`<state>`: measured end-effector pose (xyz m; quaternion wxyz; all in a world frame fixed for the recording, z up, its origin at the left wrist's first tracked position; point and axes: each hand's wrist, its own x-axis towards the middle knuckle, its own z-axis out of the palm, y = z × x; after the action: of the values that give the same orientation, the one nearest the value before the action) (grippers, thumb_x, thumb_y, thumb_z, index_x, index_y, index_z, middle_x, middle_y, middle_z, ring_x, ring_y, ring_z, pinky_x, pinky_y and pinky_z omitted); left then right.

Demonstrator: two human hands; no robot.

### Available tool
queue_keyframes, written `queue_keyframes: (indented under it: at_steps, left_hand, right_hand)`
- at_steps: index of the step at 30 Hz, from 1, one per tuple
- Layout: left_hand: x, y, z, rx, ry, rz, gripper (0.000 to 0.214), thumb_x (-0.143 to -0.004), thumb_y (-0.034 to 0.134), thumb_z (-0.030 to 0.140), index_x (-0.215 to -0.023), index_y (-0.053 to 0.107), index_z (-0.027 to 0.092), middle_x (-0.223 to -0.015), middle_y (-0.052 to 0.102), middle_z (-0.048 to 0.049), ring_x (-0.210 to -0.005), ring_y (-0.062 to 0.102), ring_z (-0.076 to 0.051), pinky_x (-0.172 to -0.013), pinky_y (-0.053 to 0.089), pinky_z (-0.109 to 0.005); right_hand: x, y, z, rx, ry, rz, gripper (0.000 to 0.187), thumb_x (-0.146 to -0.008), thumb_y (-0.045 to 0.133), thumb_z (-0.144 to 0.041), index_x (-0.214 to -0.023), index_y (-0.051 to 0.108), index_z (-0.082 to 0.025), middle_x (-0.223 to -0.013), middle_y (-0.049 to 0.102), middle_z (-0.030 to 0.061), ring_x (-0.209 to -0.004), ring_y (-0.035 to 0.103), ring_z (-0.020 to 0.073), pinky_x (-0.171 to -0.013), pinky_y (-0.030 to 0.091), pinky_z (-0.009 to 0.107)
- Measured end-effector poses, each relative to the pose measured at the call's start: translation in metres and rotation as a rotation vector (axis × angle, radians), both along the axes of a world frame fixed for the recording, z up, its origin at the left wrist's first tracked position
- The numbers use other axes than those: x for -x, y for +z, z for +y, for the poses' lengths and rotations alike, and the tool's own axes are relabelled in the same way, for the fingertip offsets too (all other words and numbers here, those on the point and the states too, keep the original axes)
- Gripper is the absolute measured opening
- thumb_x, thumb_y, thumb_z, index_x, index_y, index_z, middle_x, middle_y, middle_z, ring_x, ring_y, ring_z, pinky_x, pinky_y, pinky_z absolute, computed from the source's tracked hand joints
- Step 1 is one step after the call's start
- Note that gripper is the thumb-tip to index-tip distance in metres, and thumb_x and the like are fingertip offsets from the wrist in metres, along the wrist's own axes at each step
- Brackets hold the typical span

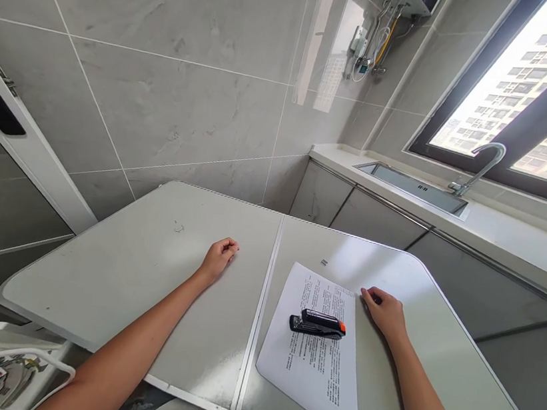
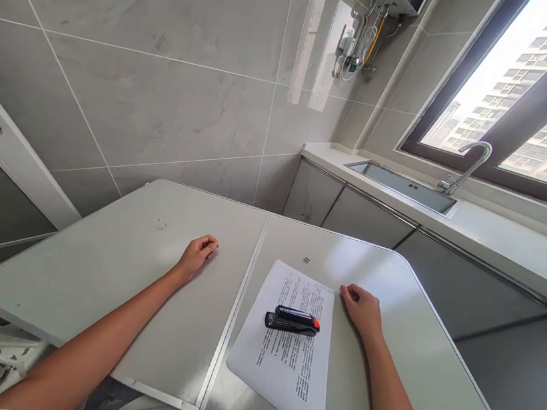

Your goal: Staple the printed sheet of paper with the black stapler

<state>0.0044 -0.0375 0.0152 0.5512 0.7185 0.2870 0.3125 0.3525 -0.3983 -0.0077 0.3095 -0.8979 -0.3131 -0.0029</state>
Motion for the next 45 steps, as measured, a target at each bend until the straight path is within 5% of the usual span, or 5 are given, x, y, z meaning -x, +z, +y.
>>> queue_keyframes:
  at_steps: [14, 20, 26, 32, 45]
  left_hand:
    - [-0.001, 0.0, -0.002, -0.043, 0.016, 0.029, 0.023, -0.09, 0.057, 0.041, -0.079, 0.06, 0.021, -0.071, 0.05, 0.0019, -0.063, 0.041, -0.012, -0.058, 0.035, -0.025]
    - [-0.001, 0.0, -0.003, -0.069, 0.019, 0.038, 0.023, -0.089, 0.057, 0.041, -0.078, 0.06, 0.021, -0.067, 0.047, 0.003, -0.06, 0.038, -0.012, -0.057, 0.031, -0.026]
    - [-0.001, 0.001, -0.005, -0.106, 0.021, 0.029, 0.024, -0.09, 0.056, 0.04, -0.077, 0.059, 0.021, -0.067, 0.046, 0.0028, -0.061, 0.038, -0.013, -0.058, 0.03, -0.026]
    - [-0.001, 0.0, -0.006, -0.131, 0.035, 0.034, 0.023, -0.09, 0.056, 0.039, -0.077, 0.061, 0.021, -0.066, 0.045, 0.0029, -0.061, 0.039, -0.013, -0.057, 0.031, -0.026]
    - [-0.002, -0.004, -0.004, -0.131, 0.043, 0.028, 0.022, -0.09, 0.057, 0.038, -0.077, 0.062, 0.021, -0.066, 0.047, 0.0027, -0.061, 0.04, -0.013, -0.059, 0.031, -0.027]
  right_hand:
    - [0.055, 0.011, 0.044, -0.186, 0.294, -0.261, 0.033, -0.099, 0.048, -0.048, -0.087, 0.067, -0.025, -0.094, 0.069, 0.0103, -0.091, 0.062, 0.0287, -0.084, 0.049, 0.044]
    - [0.072, -0.005, 0.062, 0.033, 0.486, -0.361, 0.039, -0.103, 0.041, -0.044, -0.115, 0.071, -0.023, -0.117, 0.068, 0.0148, -0.108, 0.061, 0.033, -0.095, 0.05, 0.051]
    - [0.054, -0.034, 0.071, 0.204, 0.397, -0.444, 0.071, -0.103, 0.033, -0.052, -0.164, 0.022, -0.017, -0.168, 0.028, 0.0168, -0.154, 0.028, 0.0358, -0.122, 0.031, 0.058]
    - [0.039, -0.051, 0.082, 0.274, 0.399, -0.398, 0.078, -0.104, 0.027, -0.058, -0.166, 0.009, -0.015, -0.17, 0.018, 0.0179, -0.157, 0.022, 0.0341, -0.125, 0.027, 0.057]
    - [0.081, -0.027, 0.154, 0.303, 0.602, -0.294, 0.077, -0.104, 0.028, -0.057, -0.164, 0.02, -0.008, -0.169, 0.021, 0.0186, -0.158, 0.019, 0.0297, -0.128, 0.018, 0.053]
